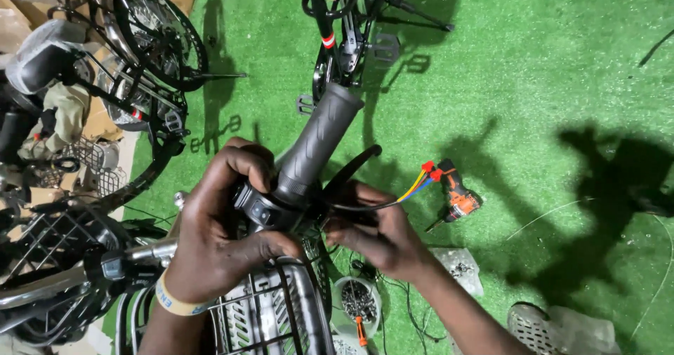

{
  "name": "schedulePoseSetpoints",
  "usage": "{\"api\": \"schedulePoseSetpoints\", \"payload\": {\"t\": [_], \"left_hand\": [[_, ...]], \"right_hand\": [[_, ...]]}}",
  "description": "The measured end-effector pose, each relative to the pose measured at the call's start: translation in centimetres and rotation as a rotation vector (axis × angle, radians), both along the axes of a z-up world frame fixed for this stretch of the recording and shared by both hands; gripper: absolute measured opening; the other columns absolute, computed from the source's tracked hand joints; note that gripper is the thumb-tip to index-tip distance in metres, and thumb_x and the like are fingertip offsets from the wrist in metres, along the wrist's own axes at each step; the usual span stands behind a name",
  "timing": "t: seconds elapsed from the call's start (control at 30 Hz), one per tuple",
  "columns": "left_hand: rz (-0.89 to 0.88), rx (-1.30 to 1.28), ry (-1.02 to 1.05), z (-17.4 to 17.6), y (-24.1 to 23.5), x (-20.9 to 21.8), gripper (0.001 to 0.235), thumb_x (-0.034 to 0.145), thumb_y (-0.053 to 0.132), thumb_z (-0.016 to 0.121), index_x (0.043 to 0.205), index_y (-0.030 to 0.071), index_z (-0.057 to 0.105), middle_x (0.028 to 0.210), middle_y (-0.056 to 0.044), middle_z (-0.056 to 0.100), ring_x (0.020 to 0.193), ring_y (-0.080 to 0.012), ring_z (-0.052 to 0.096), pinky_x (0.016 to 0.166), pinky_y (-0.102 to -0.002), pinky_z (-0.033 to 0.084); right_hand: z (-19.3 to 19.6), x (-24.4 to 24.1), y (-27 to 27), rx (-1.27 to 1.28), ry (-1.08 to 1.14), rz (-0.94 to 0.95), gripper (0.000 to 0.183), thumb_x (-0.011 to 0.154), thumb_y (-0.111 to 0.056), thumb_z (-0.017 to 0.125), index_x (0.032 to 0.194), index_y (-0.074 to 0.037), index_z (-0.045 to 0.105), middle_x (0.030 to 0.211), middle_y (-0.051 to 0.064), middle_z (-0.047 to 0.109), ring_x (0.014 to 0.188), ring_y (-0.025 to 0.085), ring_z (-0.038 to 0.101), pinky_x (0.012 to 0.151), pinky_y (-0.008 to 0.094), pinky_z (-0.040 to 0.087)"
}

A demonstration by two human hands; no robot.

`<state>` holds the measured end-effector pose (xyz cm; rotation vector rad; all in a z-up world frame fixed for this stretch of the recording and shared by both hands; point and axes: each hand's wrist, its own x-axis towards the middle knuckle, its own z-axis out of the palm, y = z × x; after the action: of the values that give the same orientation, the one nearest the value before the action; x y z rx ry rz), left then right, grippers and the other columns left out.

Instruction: The person assembles a bicycle by attaching a front basket to the handlebars using a cordless drill. They then install handlebar grips and a control unit, securing them with a screwdriver and Allen key.

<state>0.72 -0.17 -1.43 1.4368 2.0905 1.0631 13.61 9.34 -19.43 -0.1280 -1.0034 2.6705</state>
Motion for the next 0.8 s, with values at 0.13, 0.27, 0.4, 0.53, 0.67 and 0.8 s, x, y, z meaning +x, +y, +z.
{"api": "schedulePoseSetpoints", "payload": {"t": [0.13,0.27,0.4,0.53,0.67,0.8], "left_hand": [[0.001,-0.01,0.044,-0.4,-0.4,-0.2,0.055,0.07,0.035,0.086,0.106,0.013,0.05,0.108,-0.004,0.053,0.101,-0.0185,0.053,0.088,-0.029,0.044],[-0.01,0.008,0.051,0.2,0.1,0.1,0.05,0.074,0.037,0.082,0.104,0.014,0.049,0.103,-0.002,0.051,0.095,-0.017,0.05,0.083,-0.028,0.041],[-0.012,0.033,0.048,0.4,-0.2,0.1,0.049,0.075,0.032,0.084,0.104,0.012,0.05,0.104,-0.003,0.05,0.1,-0.0185,0.05,0.088,-0.03,0.042],[-0.02,0.035,-0.03,0.5,-0.4,0.0,0.05,0.074,0.027,0.087,0.106,0.012,0.05,0.106,-0.005,0.051,0.102,-0.0193,0.052,0.088,-0.03,0.044],[-0.008,0.053,-0.003,0.6,-0.4,-0.1,0.051,0.072,0.033,0.088,0.102,0.013,0.052,0.104,-0.005,0.055,0.099,-0.02,0.054,0.088,-0.031,0.045],[0.005,0.066,-0.015,0.9,-0.5,-0.3,0.049,0.075,0.032,0.086,0.102,0.012,0.052,0.102,-0.005,0.052,0.096,-0.0182,0.052,0.086,-0.03,0.044]], "right_hand": [[2.5,0.9,-0.9,0.306,-0.052,-0.258,0.015,0.095,-0.02,0.067,0.098,-0.006,0.069,0.088,0.003,0.066,0.081,0.013,0.067,0.072,0.027,0.056],[1.9,0.8,-1.0,0.248,-0.088,-0.207,0.012,0.094,-0.019,0.065,0.094,-0.008,0.069,0.072,0.001,0.063,0.067,0.01,0.057,0.062,0.026,0.044],[-0.8,-1.5,-0.1,-0.166,-0.108,0.017,0.005,0.087,-0.003,0.078,0.087,-0.002,0.073,0.081,0.007,0.069,0.06,0.011,0.058,0.049,0.022,0.045],[-2.0,-1.9,1.6,-0.151,-0.101,0.375,0.015,0.102,-0.008,0.063,0.091,-0.017,0.066,0.065,-0.002,0.055,0.054,0.009,0.056,0.04,0.019,0.023],[0.3,-0.3,1.9,-0.084,-0.072,0.312,0.045,0.085,-0.006,0.079,0.121,-0.002,0.053,0.088,0.017,0.072,0.069,0.013,0.068,0.044,0.017,0.037],[4.1,1.4,-0.2,0.407,-0.227,-0.043,0.039,0.081,-0.024,0.082,0.111,-0.005,0.066,0.105,0.007,0.074,0.095,0.016,0.073,0.08,0.028,0.061]]}}
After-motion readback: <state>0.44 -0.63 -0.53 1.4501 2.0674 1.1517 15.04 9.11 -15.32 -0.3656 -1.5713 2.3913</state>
